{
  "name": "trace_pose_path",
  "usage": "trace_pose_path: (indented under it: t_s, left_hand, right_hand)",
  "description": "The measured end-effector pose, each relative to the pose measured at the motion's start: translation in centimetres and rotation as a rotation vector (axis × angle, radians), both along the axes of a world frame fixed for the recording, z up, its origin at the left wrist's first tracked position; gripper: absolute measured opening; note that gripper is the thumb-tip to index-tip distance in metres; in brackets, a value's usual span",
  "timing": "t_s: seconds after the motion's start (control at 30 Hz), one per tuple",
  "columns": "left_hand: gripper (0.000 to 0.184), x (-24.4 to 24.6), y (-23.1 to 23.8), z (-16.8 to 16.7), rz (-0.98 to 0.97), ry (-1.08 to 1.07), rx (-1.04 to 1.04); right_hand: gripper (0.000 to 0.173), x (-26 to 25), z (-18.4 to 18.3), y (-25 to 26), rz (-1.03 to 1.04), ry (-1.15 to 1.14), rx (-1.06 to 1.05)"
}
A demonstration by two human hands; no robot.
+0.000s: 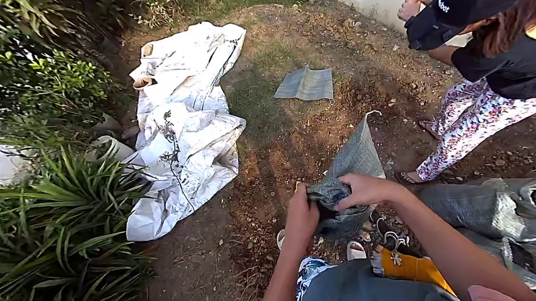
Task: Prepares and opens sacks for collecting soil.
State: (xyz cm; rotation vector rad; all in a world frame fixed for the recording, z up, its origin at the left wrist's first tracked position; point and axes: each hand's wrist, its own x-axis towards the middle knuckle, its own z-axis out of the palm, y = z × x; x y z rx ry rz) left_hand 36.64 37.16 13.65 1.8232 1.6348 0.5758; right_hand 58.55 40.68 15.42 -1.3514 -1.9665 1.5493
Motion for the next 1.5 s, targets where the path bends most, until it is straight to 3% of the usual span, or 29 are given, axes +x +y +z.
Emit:
trace_pose_path:
  t_s: [0.07,0.13,0.2,0.3,0.4,0.5,0.6,0.67,0.8,0.9,0.93,1.0,1.1,1.17,1.23,1.3,1.37,1.43,1.5]
  left_hand:
    - [0.031,-0.1,0.7,0.6,0.181,0.012,-0.017]
    - [0.031,0.5,0.7,0.6,0.326,0.049,-0.012]
    - [0.034,1.0,0.6,0.2,0.425,0.042,-0.005]
    - [0.041,1.1,0.5,-0.4,0.500,-0.017,-0.035]
    - [0.045,1.1,0.4,0.0,0.512,-0.049,-0.092]
    - [0.038,0.1,0.5,0.6,0.462,-0.102,-0.117]
    - [0.025,-2.7,2.0,0.9,0.434,-0.200,-0.149]
    - [0.016,-4.4,2.8,0.2,0.436,-0.262,-0.206]
    - [0.024,-5.3,2.1,-1.4,0.493,-0.256,-0.282]
    - [0.029,-4.9,1.4,-2.2,0.488,-0.201,-0.301]
    - [0.035,-4.8,1.1,-2.1,0.454,-0.253,-0.350]
    - [0.047,-4.7,0.7,-1.6,0.357,-0.285,-0.470]
    - [0.051,-5.4,0.5,-1.2,0.279,-0.299,-0.630]
    - [0.040,-6.9,0.4,-0.7,0.339,-0.521,-0.724]
    - [0.028,-9.5,0.0,-0.3,0.403,-0.919,-0.759]
    - [0.030,-11.3,-1.0,-1.0,0.447,-1.324,-0.679]
    - [0.040,-10.7,-1.6,-1.9,0.503,-1.515,-0.479]
    - [0.048,-9.5,-1.6,-2.8,0.519,-1.556,-0.286]
    - [0.040,-8.2,-1.5,-2.5,0.492,-1.455,-0.211]
  right_hand:
    - [0.071,-0.6,-1.1,-0.3,-0.391,-0.162,0.308]
    - [0.092,-1.8,-2.1,-1.5,-0.643,-0.220,0.516]
    - [0.100,-4.0,-2.7,-3.3,-0.729,-0.214,0.523]
    - [0.108,-6.2,-3.9,-5.5,-0.689,-0.182,0.324]
    - [0.098,-5.9,-4.4,-5.3,-0.602,-0.232,0.237]
    - [0.074,-4.4,-5.4,-3.6,-0.570,-0.238,0.209]
    - [0.041,-1.7,-7.5,-1.6,-0.629,-0.263,0.183]
    - [0.030,-0.4,-8.2,-0.8,-0.674,-0.291,0.102]
    - [0.038,-0.7,-7.9,-1.0,-0.710,-0.018,-0.273]
    - [0.068,-2.6,-7.5,-2.2,-0.640,0.124,-0.409]
    - [0.070,-3.3,-8.0,-2.3,-0.658,0.102,-0.367]
    - [0.056,-4.4,-9.3,-2.3,-0.764,0.143,-0.336]
    - [0.052,-4.8,-9.7,-2.2,-0.869,0.378,-0.658]
    - [0.047,-3.9,-8.9,-2.6,-0.799,0.475,-0.889]
    - [0.040,-2.4,-7.6,-3.6,-0.648,0.587,-1.007]
    - [0.046,-1.5,-6.1,-4.6,-0.478,0.798,-1.045]
    - [0.052,-2.0,-6.0,-4.8,-0.400,0.910,-1.017]
    - [0.056,-2.6,-6.2,-4.5,-0.436,0.828,-0.876]
    - [0.046,-2.5,-5.7,-3.7,-0.534,0.553,-0.598]
